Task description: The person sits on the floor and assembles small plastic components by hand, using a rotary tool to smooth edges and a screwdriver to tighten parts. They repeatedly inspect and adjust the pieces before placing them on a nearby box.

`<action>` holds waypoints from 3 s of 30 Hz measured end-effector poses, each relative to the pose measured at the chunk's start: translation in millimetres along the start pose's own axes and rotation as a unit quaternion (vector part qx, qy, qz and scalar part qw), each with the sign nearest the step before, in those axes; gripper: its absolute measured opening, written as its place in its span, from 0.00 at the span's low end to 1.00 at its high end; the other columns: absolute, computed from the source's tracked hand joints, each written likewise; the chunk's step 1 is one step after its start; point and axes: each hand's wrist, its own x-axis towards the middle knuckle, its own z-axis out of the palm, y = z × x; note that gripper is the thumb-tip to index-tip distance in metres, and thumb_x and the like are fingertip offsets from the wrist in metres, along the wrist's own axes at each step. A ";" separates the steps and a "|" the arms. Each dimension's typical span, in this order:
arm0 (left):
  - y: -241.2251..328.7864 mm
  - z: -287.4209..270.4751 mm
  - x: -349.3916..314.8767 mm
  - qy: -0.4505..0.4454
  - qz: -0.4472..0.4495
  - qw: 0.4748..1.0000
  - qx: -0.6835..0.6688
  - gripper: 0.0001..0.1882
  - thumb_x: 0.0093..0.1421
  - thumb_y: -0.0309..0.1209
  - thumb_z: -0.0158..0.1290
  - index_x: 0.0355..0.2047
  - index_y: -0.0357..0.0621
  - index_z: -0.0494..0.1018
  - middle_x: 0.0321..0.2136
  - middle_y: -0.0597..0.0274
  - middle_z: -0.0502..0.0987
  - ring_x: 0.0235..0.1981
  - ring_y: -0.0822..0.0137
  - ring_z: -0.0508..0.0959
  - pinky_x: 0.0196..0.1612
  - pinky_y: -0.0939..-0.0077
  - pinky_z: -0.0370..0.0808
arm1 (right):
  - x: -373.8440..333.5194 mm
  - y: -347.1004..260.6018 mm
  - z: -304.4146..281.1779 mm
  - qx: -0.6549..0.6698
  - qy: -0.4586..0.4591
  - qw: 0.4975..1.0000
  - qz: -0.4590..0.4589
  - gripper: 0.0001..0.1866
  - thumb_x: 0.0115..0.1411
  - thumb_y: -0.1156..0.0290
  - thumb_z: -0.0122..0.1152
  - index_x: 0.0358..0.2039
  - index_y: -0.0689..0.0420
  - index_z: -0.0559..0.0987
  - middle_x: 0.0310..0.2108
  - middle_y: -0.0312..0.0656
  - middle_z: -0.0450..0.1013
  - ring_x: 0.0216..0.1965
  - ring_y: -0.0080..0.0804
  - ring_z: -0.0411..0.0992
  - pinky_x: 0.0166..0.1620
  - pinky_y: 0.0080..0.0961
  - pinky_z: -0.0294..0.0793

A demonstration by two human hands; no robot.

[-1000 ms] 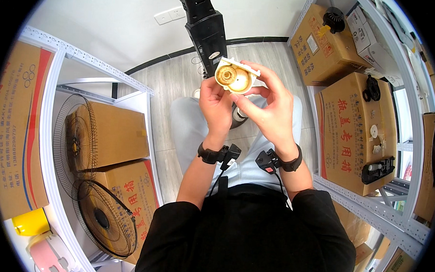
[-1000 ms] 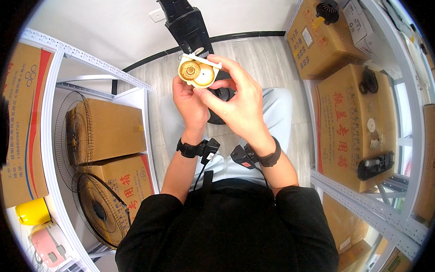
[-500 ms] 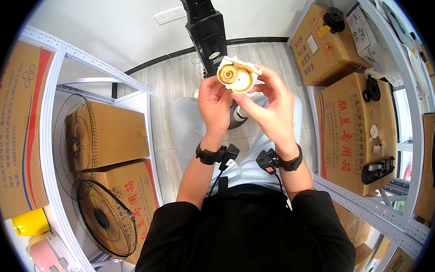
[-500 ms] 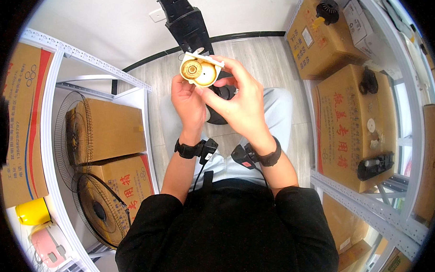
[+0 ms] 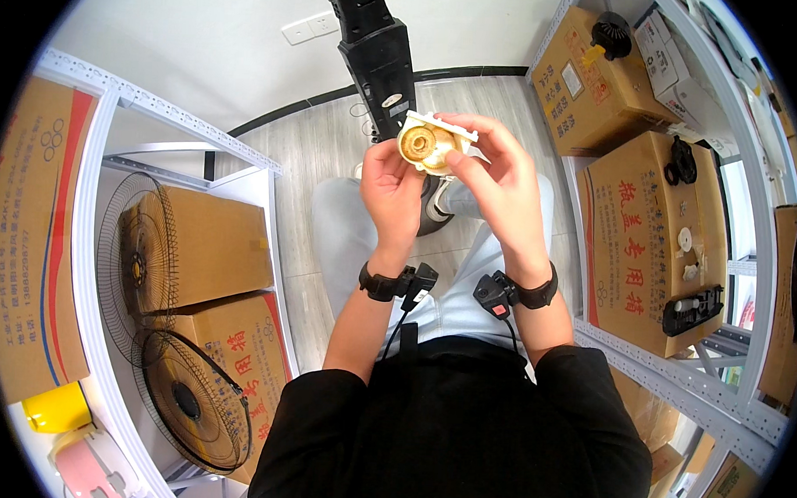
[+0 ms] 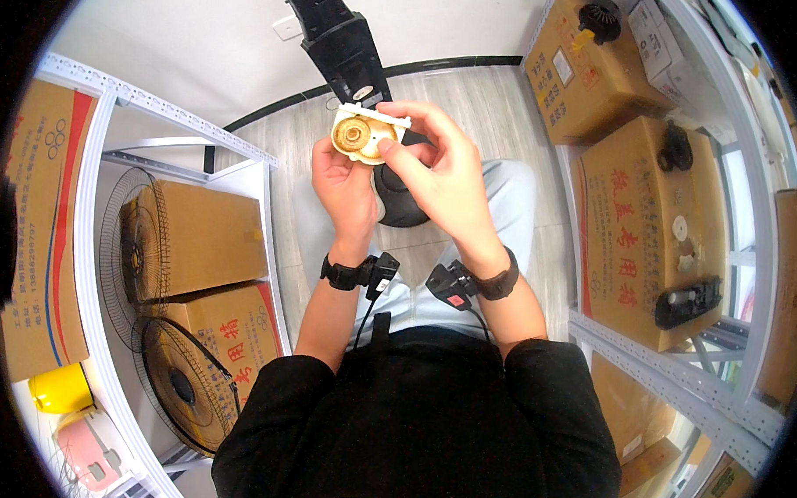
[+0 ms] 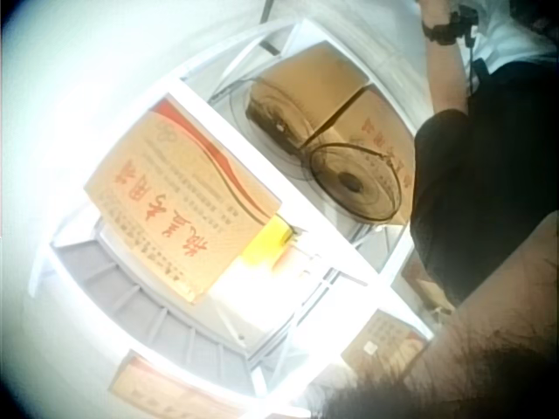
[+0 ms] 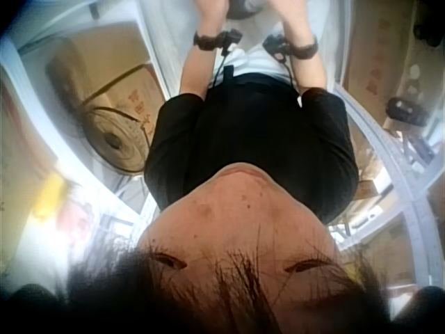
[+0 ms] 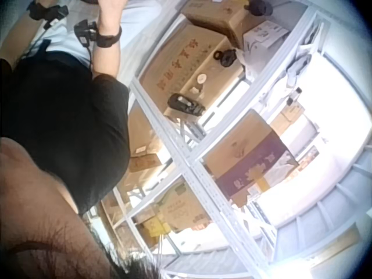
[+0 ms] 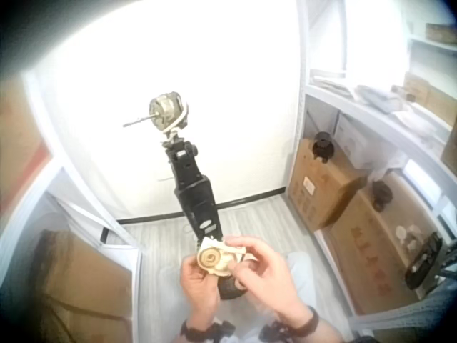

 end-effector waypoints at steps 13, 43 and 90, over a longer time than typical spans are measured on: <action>-0.4 0.3 -3.9 -0.011 -0.003 1.000 -0.005 0.17 0.58 0.15 0.54 0.44 0.37 0.61 0.39 0.52 0.77 0.41 0.69 0.78 0.44 0.78 0.76 | 9.0 5.6 0.9 -0.031 0.017 0.999 0.017 0.13 0.54 0.81 0.60 0.41 0.64 0.74 0.38 0.41 0.74 0.28 0.11 0.70 0.31 0.10 0.70; -4.5 6.0 9.1 -0.129 -0.289 0.905 -0.283 0.24 0.67 0.39 0.43 0.58 0.37 0.59 0.55 0.50 0.68 0.55 0.54 0.71 0.58 0.56 0.69 | 13.8 12.2 -36.2 -0.150 0.015 0.988 0.037 0.16 0.62 0.67 0.58 0.48 0.62 0.76 0.41 0.38 0.75 0.42 0.21 0.72 0.40 0.18 0.72; -75.5 105.9 -18.3 -0.091 -0.481 0.756 -0.433 0.29 0.66 0.37 0.47 0.64 0.42 0.52 0.63 0.44 0.54 0.64 0.43 0.56 0.66 0.52 0.56 | -203.1 0.8 -641.4 -0.347 0.510 0.761 0.202 0.23 0.50 0.57 0.68 0.42 0.60 0.79 0.39 0.40 0.76 0.41 0.31 0.72 0.43 0.27 0.71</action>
